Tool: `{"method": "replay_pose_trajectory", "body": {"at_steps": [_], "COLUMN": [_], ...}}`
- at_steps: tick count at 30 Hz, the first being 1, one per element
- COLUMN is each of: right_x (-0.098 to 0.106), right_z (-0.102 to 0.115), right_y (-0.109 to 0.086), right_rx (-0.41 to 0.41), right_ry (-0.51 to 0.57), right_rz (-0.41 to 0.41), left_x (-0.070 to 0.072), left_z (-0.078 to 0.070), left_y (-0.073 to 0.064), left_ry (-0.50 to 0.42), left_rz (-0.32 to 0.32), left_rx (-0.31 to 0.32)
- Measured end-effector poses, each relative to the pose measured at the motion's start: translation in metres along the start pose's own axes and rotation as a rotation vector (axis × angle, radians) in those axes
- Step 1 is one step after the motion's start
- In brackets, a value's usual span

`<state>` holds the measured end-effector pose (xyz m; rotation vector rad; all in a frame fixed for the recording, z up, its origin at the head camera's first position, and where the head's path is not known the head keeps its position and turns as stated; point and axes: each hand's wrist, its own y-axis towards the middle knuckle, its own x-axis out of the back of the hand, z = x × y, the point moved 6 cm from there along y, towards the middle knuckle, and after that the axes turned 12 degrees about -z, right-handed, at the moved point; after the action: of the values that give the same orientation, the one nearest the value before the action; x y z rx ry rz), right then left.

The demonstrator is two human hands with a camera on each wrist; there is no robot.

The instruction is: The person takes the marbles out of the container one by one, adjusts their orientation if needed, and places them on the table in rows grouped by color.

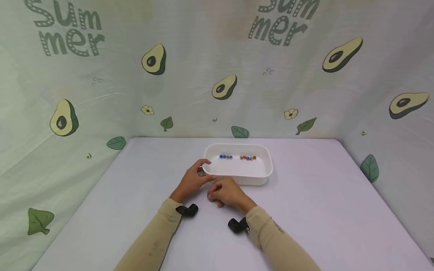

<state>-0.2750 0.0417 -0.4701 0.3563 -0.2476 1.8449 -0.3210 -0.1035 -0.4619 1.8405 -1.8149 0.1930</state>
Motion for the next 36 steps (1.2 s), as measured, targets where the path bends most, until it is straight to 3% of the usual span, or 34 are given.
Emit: {"method": "replay_pose_trajectory", "body": {"at_steps": [6, 17, 31, 36], "right_x": [0.003, 0.0005, -0.0001, 0.002], "right_z": [-0.0006, 0.0022, -0.0007, -0.0022], "right_y": [-0.0025, -0.0049, -0.005, -0.0049], "right_rx": [-0.003, 0.046, 0.041, 0.03], "right_ry": [-0.094, -0.076, -0.093, -0.08], "right_rz": [-0.043, -0.043, -0.021, -0.022], "left_x": [-0.0026, 0.0003, -0.0024, -0.0014], "left_z": [-0.0018, -0.0014, 0.0023, -0.0014], "left_y": [-0.0014, -0.0039, -0.0034, -0.0036], "left_ry": [0.027, 0.004, -0.017, -0.004], "left_rz": [-0.008, -0.008, 0.007, 0.001], "left_rx": [-0.014, -0.001, 0.019, -0.002]}}
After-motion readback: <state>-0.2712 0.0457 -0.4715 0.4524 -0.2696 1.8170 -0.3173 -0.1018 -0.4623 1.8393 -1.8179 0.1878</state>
